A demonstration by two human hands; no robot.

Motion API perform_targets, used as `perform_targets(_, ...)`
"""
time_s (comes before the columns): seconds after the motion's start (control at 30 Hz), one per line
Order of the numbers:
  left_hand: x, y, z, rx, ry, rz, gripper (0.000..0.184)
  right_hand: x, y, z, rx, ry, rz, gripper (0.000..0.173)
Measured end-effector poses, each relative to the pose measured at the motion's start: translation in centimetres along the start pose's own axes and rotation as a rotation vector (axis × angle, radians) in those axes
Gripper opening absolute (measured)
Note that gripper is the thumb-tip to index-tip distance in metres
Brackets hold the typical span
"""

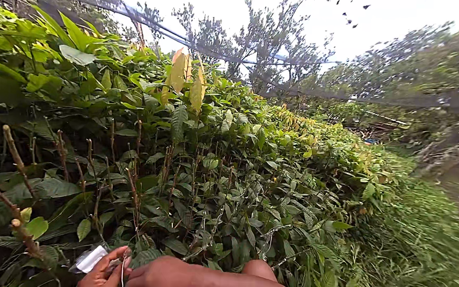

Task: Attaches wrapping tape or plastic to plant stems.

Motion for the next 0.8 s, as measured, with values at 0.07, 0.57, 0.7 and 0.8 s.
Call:
perform_targets(0.07, 0.2, 3.2, 0.2, 0.179, -0.106, 0.005, 0.054, -3.5, 0.7, 1.6, 0.059, 0.212, -0.039, 0.026)
perform_targets(0.57, 6.4, 3.4, 3.8, 0.136, -0.365, 0.088, 0.022, -1.0, 5.9, 4.7, 0.356, 0.415, -0.971, 0.022)
perform_targets(0.7, 6.5, 2.0, 3.6, 0.153, -0.340, 0.270, 0.025, -1.0, 6.5, 4.7, 0.246, 0.533, -1.086, 0.007)
perform_targets(0.8, 6.1, 1.7, 3.2, -0.020, -0.095, 0.710, 0.026, -1.2, 7.9, 4.6, 0.135, 0.614, -1.459, 0.013)
Point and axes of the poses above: each hand's wrist, its own z-axis away from the middle knuckle, its own x-axis out of the palm, y = z × x, the point moved 7 cm from there along -z, towards the middle knuckle, and after that the axes turned 3 degrees about x, right-handed, at the moved point
